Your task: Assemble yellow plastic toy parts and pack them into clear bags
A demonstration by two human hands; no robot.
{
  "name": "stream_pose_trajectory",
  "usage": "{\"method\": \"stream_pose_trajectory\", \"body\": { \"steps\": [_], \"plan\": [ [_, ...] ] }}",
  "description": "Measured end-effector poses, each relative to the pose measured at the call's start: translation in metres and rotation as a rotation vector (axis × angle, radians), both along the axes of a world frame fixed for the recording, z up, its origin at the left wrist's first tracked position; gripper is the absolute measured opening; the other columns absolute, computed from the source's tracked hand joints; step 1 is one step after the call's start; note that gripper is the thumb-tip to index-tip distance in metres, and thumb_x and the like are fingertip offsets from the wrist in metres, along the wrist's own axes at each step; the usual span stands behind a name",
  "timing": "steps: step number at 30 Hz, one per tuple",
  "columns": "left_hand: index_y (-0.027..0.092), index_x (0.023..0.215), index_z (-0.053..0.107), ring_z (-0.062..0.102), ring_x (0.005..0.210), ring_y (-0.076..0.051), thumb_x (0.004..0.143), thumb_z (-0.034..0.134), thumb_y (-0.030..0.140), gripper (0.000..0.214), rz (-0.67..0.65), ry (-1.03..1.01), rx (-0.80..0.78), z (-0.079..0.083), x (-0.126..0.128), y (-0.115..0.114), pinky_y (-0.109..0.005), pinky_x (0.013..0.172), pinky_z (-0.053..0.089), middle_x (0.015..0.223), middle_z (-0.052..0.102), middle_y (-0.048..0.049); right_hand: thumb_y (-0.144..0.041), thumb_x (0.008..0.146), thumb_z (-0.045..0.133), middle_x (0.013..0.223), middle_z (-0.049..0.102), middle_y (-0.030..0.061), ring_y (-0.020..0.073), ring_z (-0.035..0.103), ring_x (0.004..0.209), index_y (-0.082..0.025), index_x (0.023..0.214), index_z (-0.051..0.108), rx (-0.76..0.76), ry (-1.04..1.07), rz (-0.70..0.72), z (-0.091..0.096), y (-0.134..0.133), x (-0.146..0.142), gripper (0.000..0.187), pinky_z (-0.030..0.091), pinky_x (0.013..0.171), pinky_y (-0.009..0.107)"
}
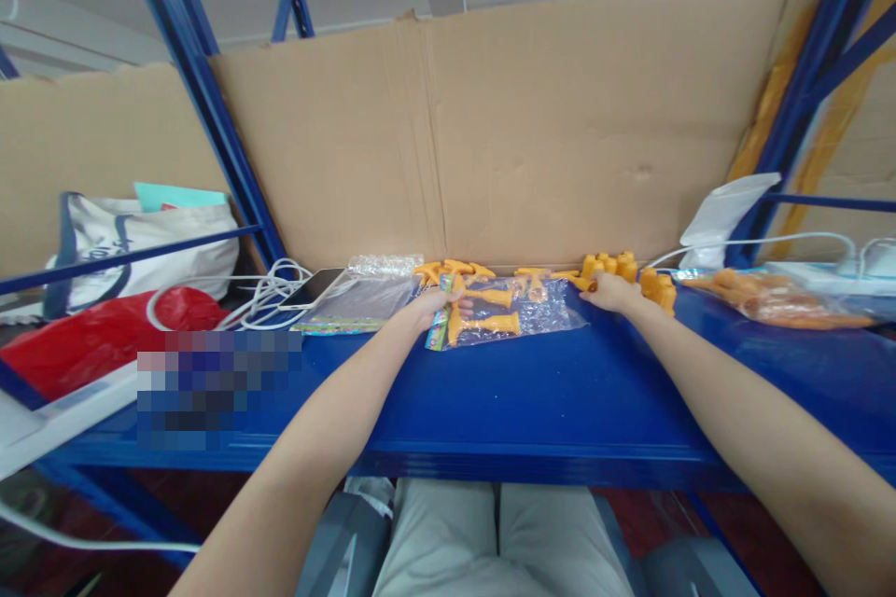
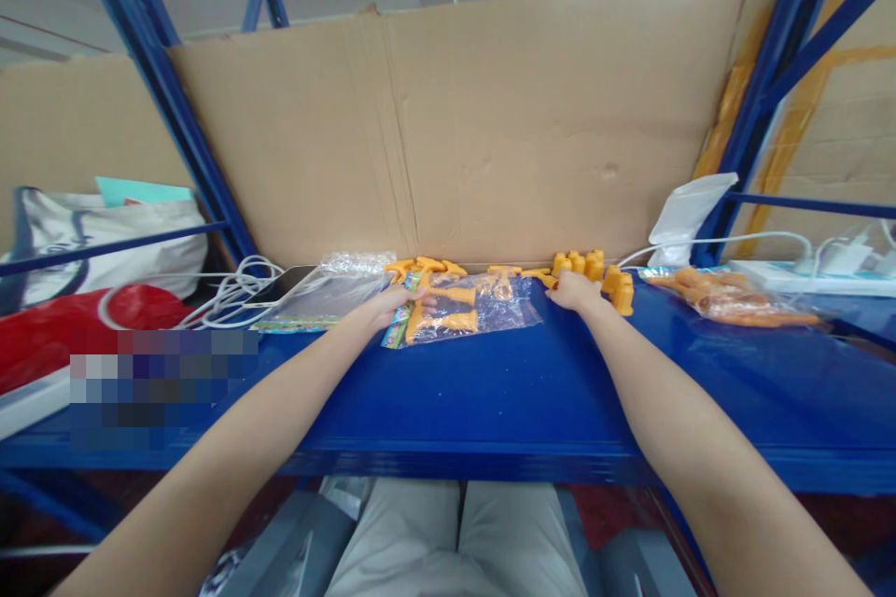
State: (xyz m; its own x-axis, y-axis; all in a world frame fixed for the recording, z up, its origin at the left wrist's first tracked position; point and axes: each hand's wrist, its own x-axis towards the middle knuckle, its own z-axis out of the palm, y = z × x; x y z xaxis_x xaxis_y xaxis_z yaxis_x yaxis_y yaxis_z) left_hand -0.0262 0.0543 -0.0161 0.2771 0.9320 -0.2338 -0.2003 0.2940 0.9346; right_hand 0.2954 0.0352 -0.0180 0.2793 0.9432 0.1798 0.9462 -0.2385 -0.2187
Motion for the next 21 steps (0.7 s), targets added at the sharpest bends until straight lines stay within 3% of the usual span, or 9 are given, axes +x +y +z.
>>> {"method": "stream_pose_trajectory", "body": {
  "steps": [4, 9, 14, 21],
  "plan": [
    [0.013, 0.111, 0.063, 0.073, 0.066, -0.020, 0.089, 0.061, 0.019, 0.022, 0.019, 0.045, 0.001, 0.001, -0.001, 0.000, -0.026, 0.058, 0.060, 0.088, 0.075, -0.0126, -0.031, 0.081, 0.056, 0.106, 0.067, 0.0167, 0.0359, 0.060, 0.109, -0.017, 0.102, 0.064, 0.104, 0.023, 0.005, 0.005, -0.002, -0.002, 0.026, 0.044, 0.091, 0.054],
    [0.010, 0.109, 0.063, 0.073, 0.067, -0.019, 0.091, 0.058, 0.017, 0.020, 0.010, 0.091, -0.004, 0.002, 0.000, 0.000, -0.026, 0.059, 0.060, 0.091, 0.074, -0.0148, -0.030, 0.084, 0.047, 0.122, 0.060, 0.0219, 0.0336, 0.056, 0.115, -0.011, 0.118, 0.056, 0.422, 0.106, -0.027, 0.016, -0.005, -0.004, 0.040, 0.044, 0.094, 0.046],
    [0.010, 0.107, 0.063, 0.073, 0.069, -0.018, 0.091, 0.057, 0.014, 0.018, 0.004, 0.085, -0.007, 0.002, 0.000, 0.001, -0.026, 0.061, 0.060, 0.091, 0.074, -0.0146, -0.029, 0.081, 0.048, 0.123, 0.060, 0.0183, 0.0330, 0.055, 0.116, -0.015, 0.120, 0.052, 0.675, 0.199, 0.060, 0.018, 0.001, -0.003, 0.042, 0.041, 0.097, 0.050],
    [0.008, 0.110, 0.064, 0.072, 0.066, -0.017, 0.091, 0.055, 0.011, 0.021, -0.008, 0.122, -0.007, 0.004, 0.000, -0.001, -0.024, 0.061, 0.060, 0.085, 0.074, -0.0132, -0.026, 0.078, 0.054, 0.114, 0.065, 0.0162, 0.0294, 0.062, 0.106, -0.016, 0.116, 0.052, 0.640, 0.361, 0.139, 0.013, 0.009, -0.001, 0.039, 0.047, 0.093, 0.044]
  ]
}}
